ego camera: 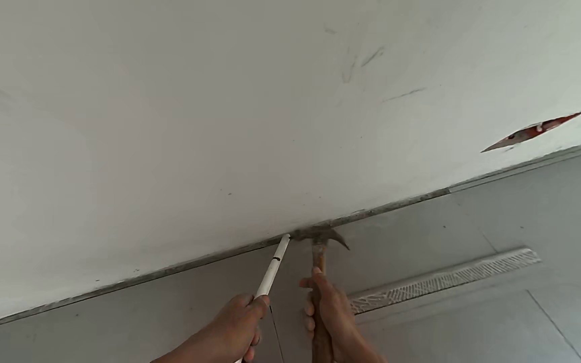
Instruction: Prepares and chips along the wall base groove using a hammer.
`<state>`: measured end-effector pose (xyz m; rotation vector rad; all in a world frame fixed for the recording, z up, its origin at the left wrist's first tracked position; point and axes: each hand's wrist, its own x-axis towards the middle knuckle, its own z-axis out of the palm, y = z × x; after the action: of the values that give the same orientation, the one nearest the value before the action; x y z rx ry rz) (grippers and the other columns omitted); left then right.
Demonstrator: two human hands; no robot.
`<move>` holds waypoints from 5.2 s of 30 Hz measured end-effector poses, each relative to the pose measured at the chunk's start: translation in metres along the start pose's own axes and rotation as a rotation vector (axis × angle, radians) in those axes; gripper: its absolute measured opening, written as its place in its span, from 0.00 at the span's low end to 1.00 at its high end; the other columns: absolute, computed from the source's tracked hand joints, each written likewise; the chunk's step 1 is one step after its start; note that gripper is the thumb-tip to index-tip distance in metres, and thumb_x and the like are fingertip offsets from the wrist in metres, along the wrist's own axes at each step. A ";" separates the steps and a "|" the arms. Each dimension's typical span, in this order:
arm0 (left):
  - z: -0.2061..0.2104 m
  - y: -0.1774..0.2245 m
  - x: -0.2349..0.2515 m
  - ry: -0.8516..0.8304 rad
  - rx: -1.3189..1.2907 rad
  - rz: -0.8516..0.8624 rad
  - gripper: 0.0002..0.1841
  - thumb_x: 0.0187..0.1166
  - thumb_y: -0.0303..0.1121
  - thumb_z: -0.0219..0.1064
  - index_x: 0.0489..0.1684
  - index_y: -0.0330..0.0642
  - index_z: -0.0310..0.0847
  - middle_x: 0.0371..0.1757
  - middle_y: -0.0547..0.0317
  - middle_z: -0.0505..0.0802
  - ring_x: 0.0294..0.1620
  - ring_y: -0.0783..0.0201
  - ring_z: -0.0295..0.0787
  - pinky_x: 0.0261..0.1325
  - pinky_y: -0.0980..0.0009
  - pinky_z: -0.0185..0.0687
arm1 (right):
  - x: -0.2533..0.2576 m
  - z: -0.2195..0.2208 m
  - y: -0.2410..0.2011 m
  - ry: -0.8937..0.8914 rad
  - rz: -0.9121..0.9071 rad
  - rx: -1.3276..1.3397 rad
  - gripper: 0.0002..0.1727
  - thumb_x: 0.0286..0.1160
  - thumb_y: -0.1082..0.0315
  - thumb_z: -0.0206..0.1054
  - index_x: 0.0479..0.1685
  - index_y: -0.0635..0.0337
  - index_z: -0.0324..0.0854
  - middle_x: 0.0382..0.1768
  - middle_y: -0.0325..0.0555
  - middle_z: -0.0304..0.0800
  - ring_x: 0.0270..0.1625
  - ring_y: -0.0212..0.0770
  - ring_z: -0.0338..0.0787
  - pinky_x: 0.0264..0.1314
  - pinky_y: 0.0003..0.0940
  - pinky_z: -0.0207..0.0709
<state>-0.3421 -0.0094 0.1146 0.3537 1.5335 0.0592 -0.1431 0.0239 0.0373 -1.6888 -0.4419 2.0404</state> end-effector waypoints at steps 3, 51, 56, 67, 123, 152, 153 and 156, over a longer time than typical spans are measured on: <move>0.003 -0.007 -0.001 -0.016 0.070 0.077 0.20 0.95 0.53 0.46 0.56 0.44 0.69 0.22 0.63 0.74 0.15 0.68 0.73 0.21 0.71 0.79 | -0.002 -0.010 -0.001 -0.013 -0.017 -0.014 0.34 0.96 0.44 0.37 0.63 0.68 0.77 0.11 0.45 0.74 0.08 0.40 0.78 0.09 0.37 0.79; -0.032 -0.026 -0.002 0.052 0.671 0.135 0.26 0.95 0.54 0.44 0.63 0.37 0.72 0.36 0.44 0.85 0.31 0.49 0.87 0.39 0.50 0.85 | -0.012 -0.008 0.007 -0.023 -0.111 -0.036 0.34 0.97 0.48 0.34 0.62 0.70 0.78 0.10 0.45 0.75 0.08 0.40 0.79 0.09 0.38 0.80; -0.035 -0.036 0.001 0.012 0.521 0.131 0.25 0.94 0.55 0.44 0.59 0.40 0.72 0.31 0.52 0.80 0.22 0.58 0.80 0.29 0.60 0.82 | -0.013 -0.009 0.011 -0.035 -0.123 -0.040 0.34 0.97 0.49 0.34 0.62 0.71 0.77 0.10 0.45 0.76 0.08 0.39 0.79 0.09 0.37 0.80; -0.046 -0.039 0.008 -0.075 0.172 0.126 0.20 0.95 0.54 0.45 0.53 0.47 0.71 0.21 0.65 0.70 0.13 0.69 0.67 0.18 0.73 0.72 | -0.007 0.001 0.024 -0.024 -0.149 -0.059 0.30 0.98 0.51 0.37 0.60 0.70 0.77 0.11 0.44 0.75 0.09 0.39 0.80 0.10 0.37 0.81; -0.066 -0.068 0.009 0.111 0.449 0.110 0.30 0.93 0.60 0.40 0.59 0.42 0.75 0.30 0.53 0.79 0.23 0.57 0.77 0.28 0.59 0.77 | -0.010 0.023 0.059 0.029 -0.416 -0.003 0.28 0.95 0.54 0.36 0.56 0.69 0.76 0.11 0.40 0.78 0.10 0.37 0.81 0.11 0.37 0.83; -0.054 -0.064 0.006 0.105 0.397 0.072 0.29 0.93 0.59 0.41 0.62 0.40 0.73 0.32 0.53 0.82 0.25 0.58 0.80 0.30 0.61 0.79 | -0.002 0.023 0.037 -0.069 -0.100 -0.127 0.34 0.97 0.47 0.36 0.57 0.70 0.79 0.11 0.44 0.75 0.09 0.40 0.79 0.11 0.38 0.80; -0.052 -0.062 0.005 0.107 0.399 0.074 0.30 0.93 0.59 0.41 0.63 0.40 0.73 0.33 0.52 0.82 0.26 0.58 0.80 0.31 0.61 0.80 | -0.003 0.019 0.032 -0.071 -0.101 -0.123 0.35 0.97 0.47 0.35 0.60 0.71 0.78 0.11 0.44 0.76 0.10 0.40 0.80 0.11 0.38 0.80; -0.052 -0.060 0.003 0.107 0.389 0.067 0.29 0.94 0.58 0.41 0.64 0.40 0.73 0.33 0.52 0.83 0.24 0.59 0.80 0.30 0.63 0.79 | -0.008 0.024 0.038 -0.010 -0.229 -0.037 0.34 0.97 0.51 0.31 0.59 0.72 0.76 0.11 0.43 0.78 0.09 0.38 0.82 0.11 0.37 0.82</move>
<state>-0.4035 -0.0556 0.0957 0.7208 1.6378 -0.1727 -0.1711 -0.0121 0.0294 -1.5701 -0.6489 1.8857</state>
